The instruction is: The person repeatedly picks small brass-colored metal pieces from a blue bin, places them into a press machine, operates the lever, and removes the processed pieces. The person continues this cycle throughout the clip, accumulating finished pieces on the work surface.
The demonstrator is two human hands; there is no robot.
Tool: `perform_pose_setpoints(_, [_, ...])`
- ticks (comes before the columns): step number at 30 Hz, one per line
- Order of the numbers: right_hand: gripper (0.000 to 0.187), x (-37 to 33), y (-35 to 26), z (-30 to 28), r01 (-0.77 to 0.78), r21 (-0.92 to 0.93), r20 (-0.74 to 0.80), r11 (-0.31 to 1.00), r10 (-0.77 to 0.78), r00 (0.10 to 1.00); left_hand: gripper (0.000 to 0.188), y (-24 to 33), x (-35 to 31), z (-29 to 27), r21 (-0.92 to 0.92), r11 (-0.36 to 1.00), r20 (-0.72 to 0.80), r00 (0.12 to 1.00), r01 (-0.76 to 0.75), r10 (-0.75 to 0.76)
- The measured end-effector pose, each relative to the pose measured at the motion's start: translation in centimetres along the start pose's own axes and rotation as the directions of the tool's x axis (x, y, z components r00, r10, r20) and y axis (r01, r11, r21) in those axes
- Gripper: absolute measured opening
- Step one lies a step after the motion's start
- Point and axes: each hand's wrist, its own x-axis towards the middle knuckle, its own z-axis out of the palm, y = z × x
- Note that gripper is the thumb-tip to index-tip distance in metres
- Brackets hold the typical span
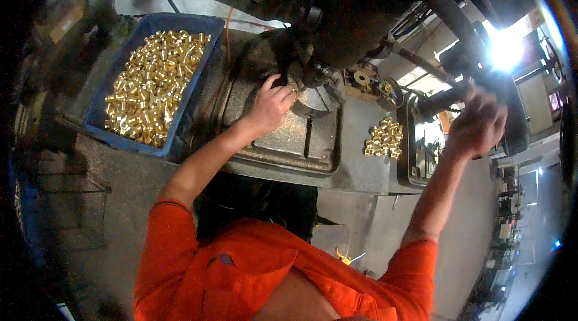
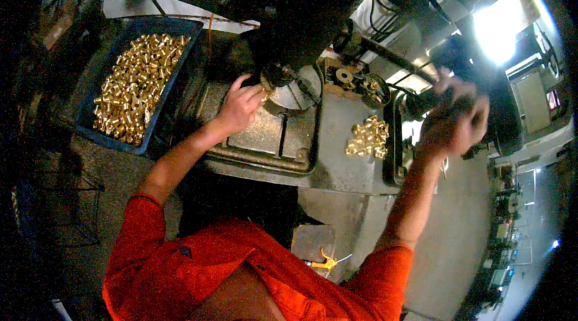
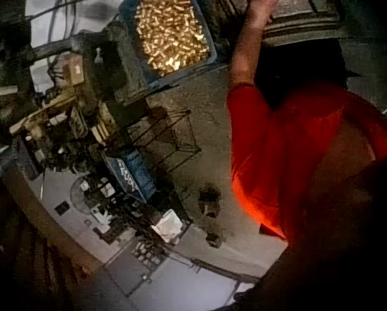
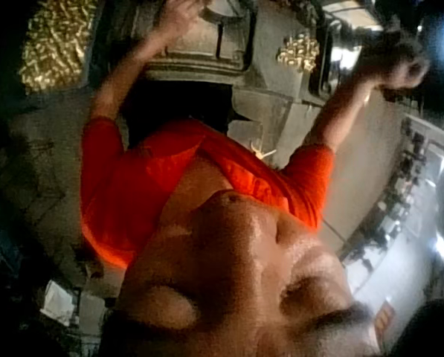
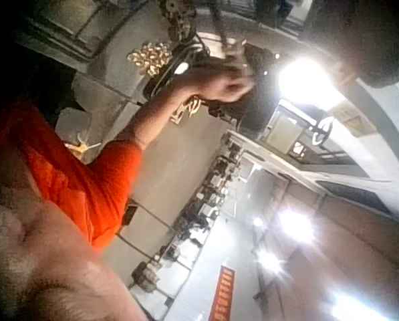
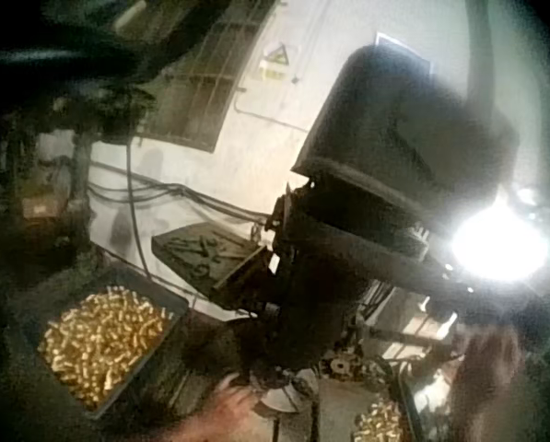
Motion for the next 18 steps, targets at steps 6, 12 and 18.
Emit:
perform_pose_setpoints(6, [0.026,-9.8,-0.5,1.8,0.149,-0.281,-0.123,0.948,-0.189,0.974,0.022,0.4,0.3,0.2,-0.006,1.000,0.024,1.000,0.002,-0.002])
perform_pose_setpoints(12, [0.030,-14.4,0.9,1.4,0.130,-0.261,-0.188,0.957,-0.182,0.965,0.022,0.9,0.4,-0.1,0.012,1.000,0.080,0.997,0.021,-0.022])
perform_pose_setpoints(18, [0.047,-10.0,-0.6,2.3,0.062,-0.187,-0.328,0.980,-0.122,0.937,0.025,0.7,1.2,-0.7,-0.004,1.000,0.064,0.998,0.016,-0.016])
